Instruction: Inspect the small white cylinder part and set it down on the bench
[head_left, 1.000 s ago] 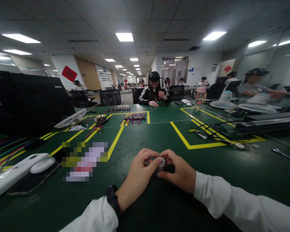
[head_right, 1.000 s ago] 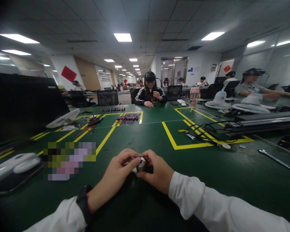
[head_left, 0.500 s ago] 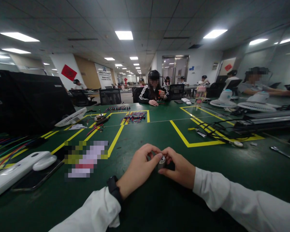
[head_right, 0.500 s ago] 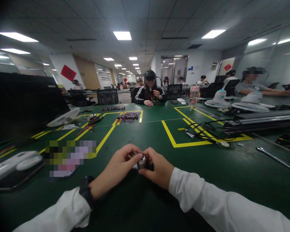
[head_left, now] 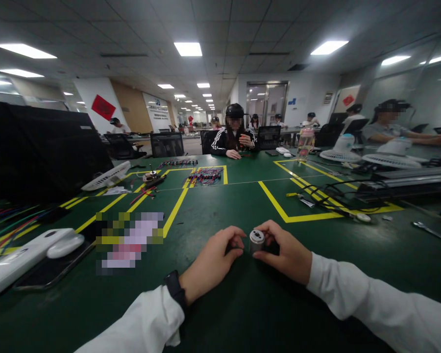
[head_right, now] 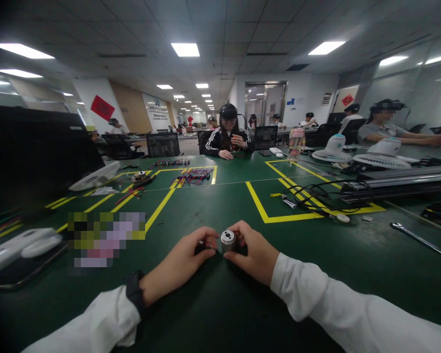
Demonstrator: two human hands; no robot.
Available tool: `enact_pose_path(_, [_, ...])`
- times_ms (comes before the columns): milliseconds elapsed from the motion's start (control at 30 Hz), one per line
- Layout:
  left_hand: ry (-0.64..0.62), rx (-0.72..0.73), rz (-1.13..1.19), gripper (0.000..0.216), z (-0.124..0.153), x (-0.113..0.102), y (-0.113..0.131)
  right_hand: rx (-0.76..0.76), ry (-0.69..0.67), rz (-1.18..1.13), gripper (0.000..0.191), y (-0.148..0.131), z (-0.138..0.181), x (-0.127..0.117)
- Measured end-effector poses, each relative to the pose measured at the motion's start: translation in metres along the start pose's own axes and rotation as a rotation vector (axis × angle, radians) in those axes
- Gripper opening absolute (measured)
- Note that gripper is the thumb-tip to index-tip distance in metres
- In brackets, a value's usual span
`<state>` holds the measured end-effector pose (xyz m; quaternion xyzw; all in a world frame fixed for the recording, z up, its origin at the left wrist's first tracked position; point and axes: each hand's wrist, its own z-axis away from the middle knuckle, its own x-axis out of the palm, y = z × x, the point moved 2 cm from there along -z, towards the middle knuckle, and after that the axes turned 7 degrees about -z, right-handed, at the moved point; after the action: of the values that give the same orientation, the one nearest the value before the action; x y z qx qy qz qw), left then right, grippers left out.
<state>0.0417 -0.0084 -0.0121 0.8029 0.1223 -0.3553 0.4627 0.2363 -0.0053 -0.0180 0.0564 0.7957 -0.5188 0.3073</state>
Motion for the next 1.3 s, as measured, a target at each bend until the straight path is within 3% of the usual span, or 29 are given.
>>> enact_pose_path(200, [0.007, -0.039, 0.032, 0.035, 0.003, -0.003, 0.002, -0.011, 0.032, 0.032, 0.041, -0.004, 0.000, 0.002])
enact_pose_path(333, [0.068, -0.111, 0.096, 0.027, 0.011, -0.013, -0.004, -0.003, 0.152, 0.078, 0.040, 0.003, 0.010, -0.014])
enact_pose_path(433, [0.098, -0.188, 0.132, 0.017, 0.029, -0.027, -0.010, 0.039, 0.283, 0.182, 0.043, 0.023, 0.028, -0.045])
enact_pose_path(567, [0.087, -0.307, 0.150, 0.012, 0.066, -0.055, -0.017, 0.160, 0.483, 0.468, 0.051, 0.067, 0.064, -0.110])
enact_pose_path(700, [0.073, -0.448, 0.168, 0.013, 0.107, -0.080, -0.031, 0.296, 0.581, 0.584, 0.052, 0.102, 0.099, -0.168])
enact_pose_path(833, [0.081, -0.542, 0.221, 0.021, 0.133, -0.088, -0.044, 0.350, 0.633, 0.753, 0.054, 0.105, 0.112, -0.190])
enact_pose_path(900, [0.066, -0.542, 0.222, 0.024, 0.135, -0.088, -0.045, 0.220, 0.678, 0.909, 0.058, 0.090, 0.106, -0.183])
enact_pose_path(967, [0.044, -0.540, 0.214, 0.025, 0.132, -0.085, -0.044, 0.012, 0.642, 0.952, 0.053, 0.069, 0.094, -0.160])
enact_pose_path(1067, [0.026, -0.539, 0.206, 0.025, 0.127, -0.083, -0.041, -0.183, 0.310, 0.681, 0.023, 0.034, 0.063, -0.101])
enact_pose_path(1167, [0.017, -0.542, 0.205, 0.027, 0.127, -0.083, -0.041, -0.104, -0.029, 0.357, 0.020, 0.005, 0.027, -0.035])
enact_pose_path(1300, [0.009, -0.553, 0.200, 0.032, 0.130, -0.085, -0.042, -0.062, -0.111, 0.242, 0.027, -0.017, -0.012, 0.020])
